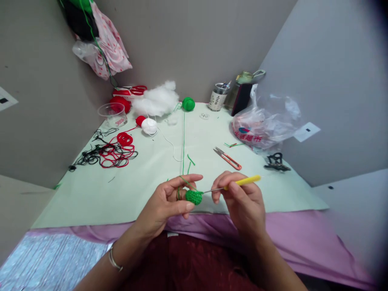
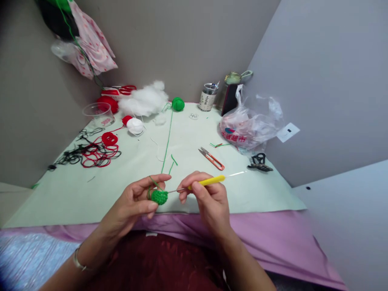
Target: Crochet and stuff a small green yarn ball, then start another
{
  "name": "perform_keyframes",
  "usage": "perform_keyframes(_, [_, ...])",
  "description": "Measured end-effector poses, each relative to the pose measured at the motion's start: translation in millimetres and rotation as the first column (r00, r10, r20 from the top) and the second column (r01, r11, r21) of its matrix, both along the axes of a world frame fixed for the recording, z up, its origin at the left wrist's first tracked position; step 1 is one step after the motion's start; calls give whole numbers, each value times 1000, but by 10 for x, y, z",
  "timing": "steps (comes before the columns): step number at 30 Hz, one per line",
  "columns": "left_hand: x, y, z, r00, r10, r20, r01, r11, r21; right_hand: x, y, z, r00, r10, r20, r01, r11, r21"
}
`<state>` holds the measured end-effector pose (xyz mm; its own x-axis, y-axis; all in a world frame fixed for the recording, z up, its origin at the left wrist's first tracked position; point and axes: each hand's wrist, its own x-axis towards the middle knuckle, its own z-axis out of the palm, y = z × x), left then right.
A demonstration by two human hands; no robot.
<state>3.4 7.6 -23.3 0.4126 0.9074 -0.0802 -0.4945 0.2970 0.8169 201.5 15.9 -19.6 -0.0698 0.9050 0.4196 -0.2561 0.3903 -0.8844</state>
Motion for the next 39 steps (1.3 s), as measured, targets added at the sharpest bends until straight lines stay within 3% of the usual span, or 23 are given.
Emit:
perform_keyframes(2, [41, -18, -37, 999, 33, -31, -31, 998, 49, -36, 3, -14, 1000, 4, 30, -4, 1000, -5])
perform_keyframes(4, [102, -43, -81, 990, 115, -77, -108, 990, 94, -83, -26, -66, 967, -130, 218, 101, 985, 139])
perform_keyframes(5, [133, -57, -100, 984, 158, -84, -149, 983, 105, -106, -48, -105, 910, -245, 336, 156, 950, 270])
perform_keyframes(7, [179, -79, -120, 979, 198, -51, -193, 977, 90, -145, -94, -191, 746, -477, 465, 186, 820, 542])
perform_keyframes(9, [190, -88, -113, 986, 164, 4, -164, 986, 33, -170, -121, -259, 694, -575, 435, 186, 725, 663])
perform_keyframes(11, [164, -77, -90, 994, 94, 46, -94, 995, -20, -176, -120, -279, 769, -515, 378, 218, 767, 603])
perform_keyframes(13, [117, -51, -70, 997, 45, 65, -42, 998, -45, -161, -100, -250, 873, -357, 333, 181, 871, 458])
perform_keyframes(15, [69, -22, -63, 997, 33, 72, -30, 999, -44, -131, -75, -200, 937, -250, 242, 165, 931, 325])
perform_keyframes(19, [18, 8, -75, 998, 19, 55, -17, 999, -42, -73, -31, -122, 994, -105, -3, 105, 991, 79])
perform_keyframes(24, [27, 10, -82, 998, 2, 56, 0, 999, -34, -71, -2, -75, 983, 3, -185, -26, 992, -126])
perform_keyframes(31, [76, -10, -115, 998, 10, 66, -11, 1000, 11, -106, -2, -82, 985, 11, -172, -23, 997, -68])
perform_keyframes(36, [62, 2, -96, 993, -45, 110, 53, 997, -64, -61, 11, -88, 983, -16, -181, -8, 992, -129])
perform_keyframes(39, [55, 12, -93, 991, -50, 126, 61, 995, -80, -48, 13, -86, 973, 36, -227, -77, 981, -176])
